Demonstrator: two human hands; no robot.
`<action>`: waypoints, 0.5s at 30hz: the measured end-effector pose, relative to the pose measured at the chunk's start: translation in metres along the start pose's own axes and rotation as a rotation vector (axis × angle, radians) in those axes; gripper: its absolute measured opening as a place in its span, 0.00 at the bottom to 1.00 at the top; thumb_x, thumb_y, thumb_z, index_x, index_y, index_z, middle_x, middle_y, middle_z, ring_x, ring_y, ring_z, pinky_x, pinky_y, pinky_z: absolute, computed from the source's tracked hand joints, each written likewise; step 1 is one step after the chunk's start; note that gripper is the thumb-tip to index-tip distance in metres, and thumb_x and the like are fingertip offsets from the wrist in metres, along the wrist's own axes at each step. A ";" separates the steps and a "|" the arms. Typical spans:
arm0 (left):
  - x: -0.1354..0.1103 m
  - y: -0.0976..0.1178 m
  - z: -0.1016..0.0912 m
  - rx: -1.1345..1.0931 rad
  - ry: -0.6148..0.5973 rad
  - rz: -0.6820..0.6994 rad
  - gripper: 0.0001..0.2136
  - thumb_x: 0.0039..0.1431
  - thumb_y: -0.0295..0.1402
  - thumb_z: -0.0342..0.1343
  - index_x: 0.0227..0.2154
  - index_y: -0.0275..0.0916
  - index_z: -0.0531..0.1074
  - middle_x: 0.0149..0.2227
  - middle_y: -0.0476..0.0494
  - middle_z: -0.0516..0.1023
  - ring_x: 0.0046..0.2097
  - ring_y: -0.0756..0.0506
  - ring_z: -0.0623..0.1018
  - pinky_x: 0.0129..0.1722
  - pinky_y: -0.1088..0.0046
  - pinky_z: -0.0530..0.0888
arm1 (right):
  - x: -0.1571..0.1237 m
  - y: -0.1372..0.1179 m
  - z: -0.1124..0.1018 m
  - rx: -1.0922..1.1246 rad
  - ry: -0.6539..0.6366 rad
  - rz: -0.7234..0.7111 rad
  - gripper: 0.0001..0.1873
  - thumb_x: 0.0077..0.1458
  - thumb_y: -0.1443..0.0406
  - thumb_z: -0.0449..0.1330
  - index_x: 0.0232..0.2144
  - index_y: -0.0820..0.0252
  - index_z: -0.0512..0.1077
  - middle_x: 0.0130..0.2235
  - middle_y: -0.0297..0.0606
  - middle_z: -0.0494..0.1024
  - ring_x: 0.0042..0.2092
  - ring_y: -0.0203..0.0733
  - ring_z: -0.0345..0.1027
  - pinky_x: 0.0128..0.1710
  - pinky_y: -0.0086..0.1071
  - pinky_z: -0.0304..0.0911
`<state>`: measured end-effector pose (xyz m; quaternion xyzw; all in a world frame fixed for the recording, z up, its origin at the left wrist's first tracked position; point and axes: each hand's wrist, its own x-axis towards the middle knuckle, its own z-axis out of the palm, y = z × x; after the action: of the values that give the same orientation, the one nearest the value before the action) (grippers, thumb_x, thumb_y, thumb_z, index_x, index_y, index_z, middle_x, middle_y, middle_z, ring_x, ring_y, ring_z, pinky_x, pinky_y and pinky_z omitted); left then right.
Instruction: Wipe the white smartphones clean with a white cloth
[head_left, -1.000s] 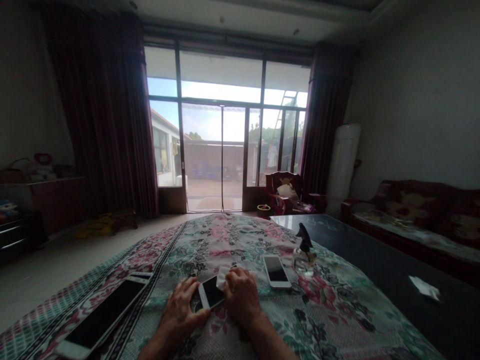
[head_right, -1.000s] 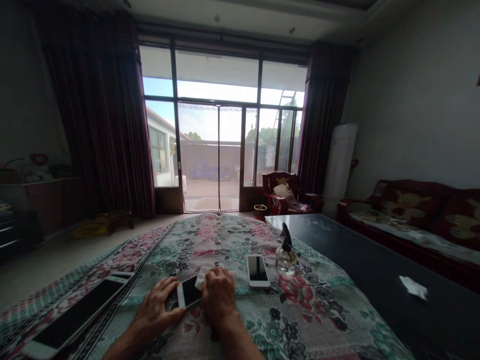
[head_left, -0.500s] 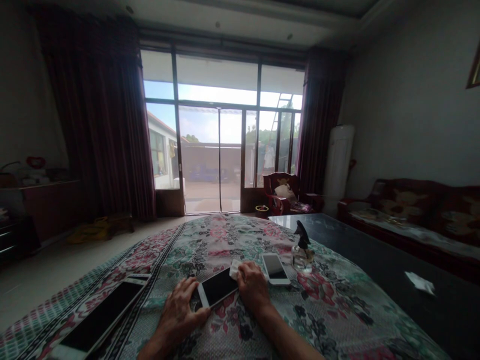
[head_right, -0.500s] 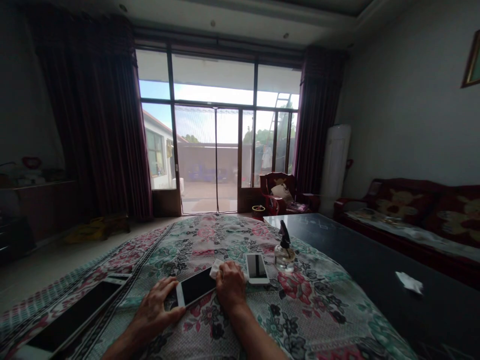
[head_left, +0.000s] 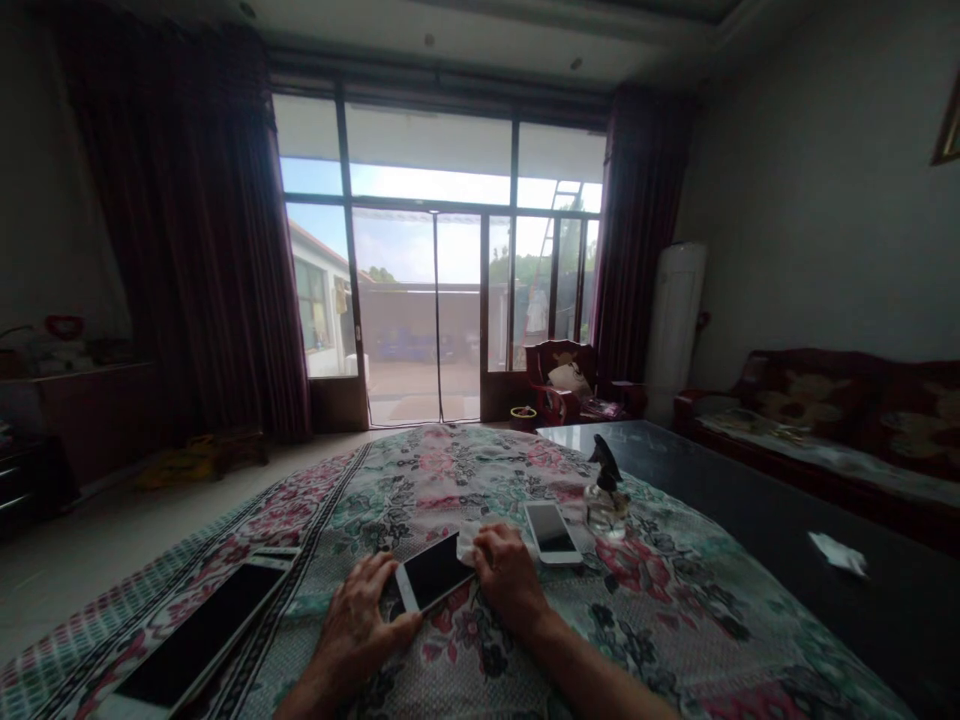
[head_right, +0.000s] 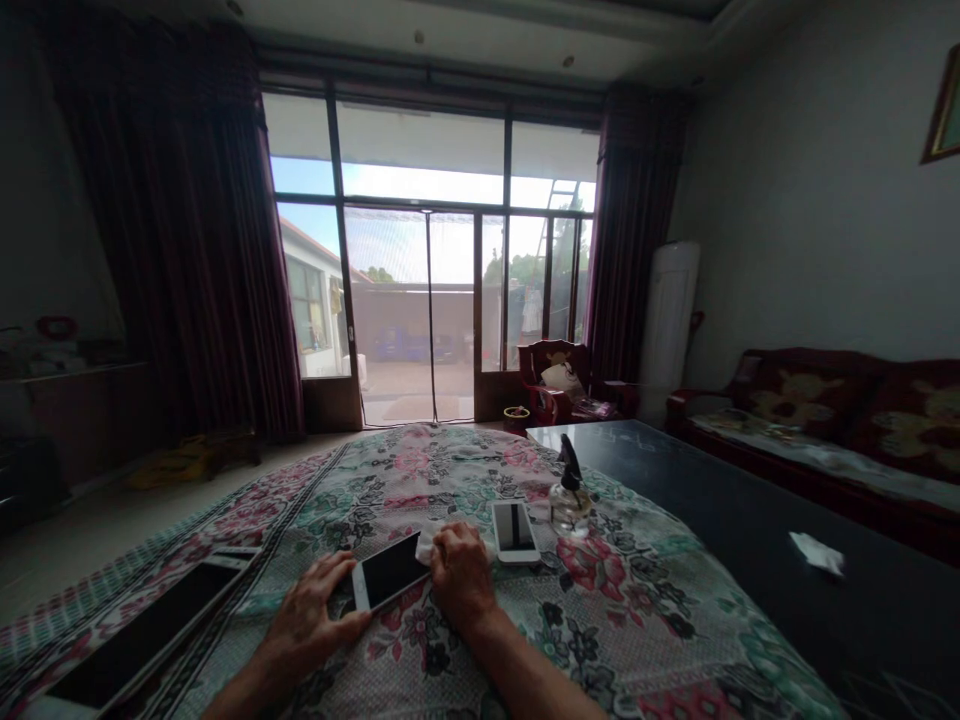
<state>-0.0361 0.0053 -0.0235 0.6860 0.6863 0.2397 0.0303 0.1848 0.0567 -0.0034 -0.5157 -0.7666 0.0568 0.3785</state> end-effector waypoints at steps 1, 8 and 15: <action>0.000 0.000 0.000 0.003 -0.002 0.001 0.29 0.47 0.41 0.56 0.53 0.34 0.69 0.61 0.36 0.66 0.64 0.36 0.60 0.62 0.57 0.58 | -0.002 -0.003 -0.001 -0.007 -0.015 -0.020 0.09 0.55 0.71 0.55 0.31 0.56 0.75 0.42 0.36 0.76 0.48 0.39 0.66 0.51 0.30 0.56; 0.001 -0.002 0.001 0.001 -0.031 -0.005 0.29 0.48 0.42 0.56 0.54 0.34 0.68 0.62 0.36 0.65 0.65 0.36 0.59 0.62 0.56 0.58 | -0.018 -0.026 -0.007 0.072 -0.130 -0.238 0.08 0.57 0.69 0.55 0.31 0.57 0.74 0.42 0.35 0.75 0.47 0.38 0.64 0.50 0.29 0.55; 0.000 -0.003 0.000 -0.009 -0.037 -0.001 0.30 0.48 0.42 0.55 0.54 0.34 0.68 0.62 0.35 0.64 0.65 0.36 0.58 0.63 0.57 0.57 | -0.013 -0.020 -0.009 0.084 -0.148 -0.238 0.08 0.57 0.69 0.55 0.32 0.57 0.74 0.42 0.34 0.76 0.47 0.38 0.65 0.51 0.29 0.54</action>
<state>-0.0385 0.0053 -0.0248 0.6897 0.6851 0.2299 0.0461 0.1786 0.0337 0.0057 -0.3991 -0.8451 0.0816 0.3462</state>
